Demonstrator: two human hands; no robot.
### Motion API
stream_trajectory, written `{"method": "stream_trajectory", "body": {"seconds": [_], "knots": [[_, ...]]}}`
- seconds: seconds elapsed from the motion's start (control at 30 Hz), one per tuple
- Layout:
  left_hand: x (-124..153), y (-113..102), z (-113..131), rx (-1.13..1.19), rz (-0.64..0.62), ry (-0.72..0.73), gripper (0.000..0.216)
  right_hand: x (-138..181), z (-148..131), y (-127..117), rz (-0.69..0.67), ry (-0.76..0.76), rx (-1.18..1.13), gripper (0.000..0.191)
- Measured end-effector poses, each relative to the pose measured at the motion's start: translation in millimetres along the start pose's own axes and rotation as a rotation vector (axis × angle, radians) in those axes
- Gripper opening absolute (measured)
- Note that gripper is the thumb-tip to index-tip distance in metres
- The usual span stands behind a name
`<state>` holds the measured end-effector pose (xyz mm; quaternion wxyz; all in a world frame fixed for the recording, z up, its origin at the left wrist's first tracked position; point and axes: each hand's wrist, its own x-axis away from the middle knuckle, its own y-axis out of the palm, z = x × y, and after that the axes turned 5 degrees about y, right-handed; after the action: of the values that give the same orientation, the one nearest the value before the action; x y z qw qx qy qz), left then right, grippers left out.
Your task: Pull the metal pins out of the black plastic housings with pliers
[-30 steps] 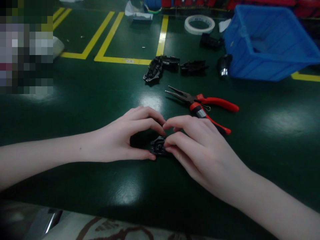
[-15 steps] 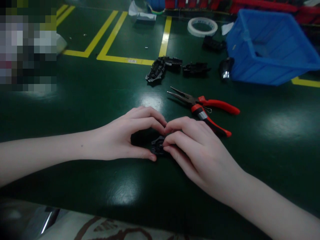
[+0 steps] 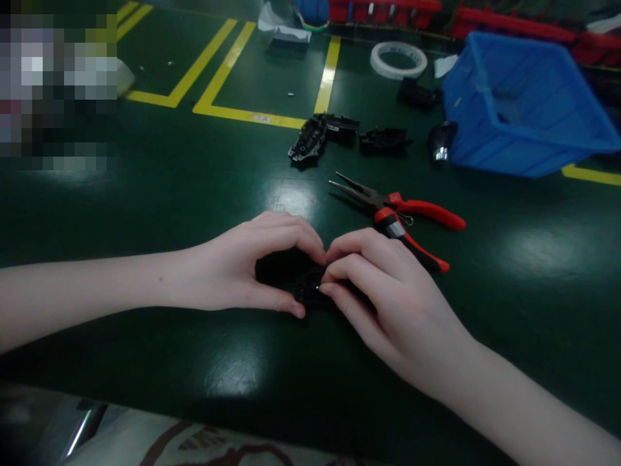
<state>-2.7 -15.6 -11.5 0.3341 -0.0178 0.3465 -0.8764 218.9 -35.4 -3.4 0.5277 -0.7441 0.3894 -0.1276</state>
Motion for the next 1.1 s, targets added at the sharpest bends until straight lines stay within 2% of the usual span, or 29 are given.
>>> {"method": "stream_trajectory", "body": {"seconds": [0.2,0.4,0.57,0.77,0.87,1.1], "knots": [[0,0,2,0.034,0.008,-0.022,0.04,3,-4,1,0.076,-0.048,0.104,0.009],[0,0,2,0.039,0.027,-0.017,0.039,3,-6,4,0.121,-0.035,0.053,0.006],[1,0,3,0.031,0.042,-0.033,0.04,0,-6,9,0.181,-0.096,0.101,0.009],[1,-2,3,-0.044,0.146,-0.029,0.007,-5,-6,19,0.188,-0.178,0.076,0.009],[0,-3,3,-0.116,0.117,0.034,0.006,-5,-4,20,0.196,-0.137,0.067,0.007],[2,-4,4,-0.072,0.073,0.063,0.013,-7,4,16,0.19,-0.119,0.081,0.009]]}}
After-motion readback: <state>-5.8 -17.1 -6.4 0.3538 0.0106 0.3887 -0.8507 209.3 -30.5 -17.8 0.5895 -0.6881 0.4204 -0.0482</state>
